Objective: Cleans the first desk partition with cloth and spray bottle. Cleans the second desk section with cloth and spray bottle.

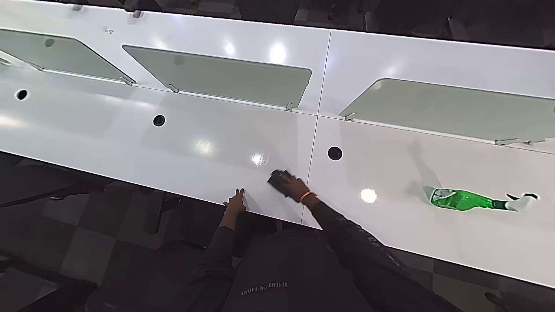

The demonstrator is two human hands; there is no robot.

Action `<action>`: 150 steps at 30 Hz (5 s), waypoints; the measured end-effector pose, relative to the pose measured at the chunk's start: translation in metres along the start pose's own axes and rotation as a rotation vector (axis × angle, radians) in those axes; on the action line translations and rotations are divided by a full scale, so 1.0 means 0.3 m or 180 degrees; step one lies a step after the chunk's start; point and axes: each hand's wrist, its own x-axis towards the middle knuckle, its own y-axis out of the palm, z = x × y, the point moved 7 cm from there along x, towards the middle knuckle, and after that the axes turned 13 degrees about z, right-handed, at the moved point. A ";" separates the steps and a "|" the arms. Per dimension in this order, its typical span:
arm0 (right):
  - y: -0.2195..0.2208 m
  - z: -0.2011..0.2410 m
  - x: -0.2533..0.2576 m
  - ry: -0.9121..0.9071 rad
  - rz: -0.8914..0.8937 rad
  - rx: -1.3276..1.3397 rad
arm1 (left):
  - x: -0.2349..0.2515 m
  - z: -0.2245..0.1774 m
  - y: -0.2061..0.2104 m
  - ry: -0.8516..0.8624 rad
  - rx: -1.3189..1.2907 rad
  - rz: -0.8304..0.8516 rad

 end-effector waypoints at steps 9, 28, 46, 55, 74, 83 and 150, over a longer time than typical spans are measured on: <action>-0.281 -0.428 -0.070 0.1896 -0.0409 0.0678 | -0.010 0.039 0.042 0.0116 -0.0125 0.0043; -0.022 0.195 0.140 0.0019 0.0169 -0.0098 | -0.045 0.072 0.022 0.0213 -0.0094 0.0107; 0.171 0.114 -0.063 0.1047 0.0044 0.0492 | -0.051 0.064 0.036 0.0319 0.0366 0.0043; 0.398 0.049 -0.282 0.0508 0.0132 0.0202 | -0.056 -0.022 0.181 0.0156 0.0211 -0.0078; 0.433 -0.077 -0.324 0.1139 0.0093 0.0502 | -0.019 -0.035 0.217 0.0020 0.0251 -0.0234; 0.327 0.124 -0.132 0.0730 0.0213 0.0276 | -0.041 -0.031 0.144 0.0091 0.0098 0.0027; -0.056 0.190 0.209 0.0567 0.0108 -0.0092 | 0.111 -0.034 -0.093 0.0489 0.0412 0.0110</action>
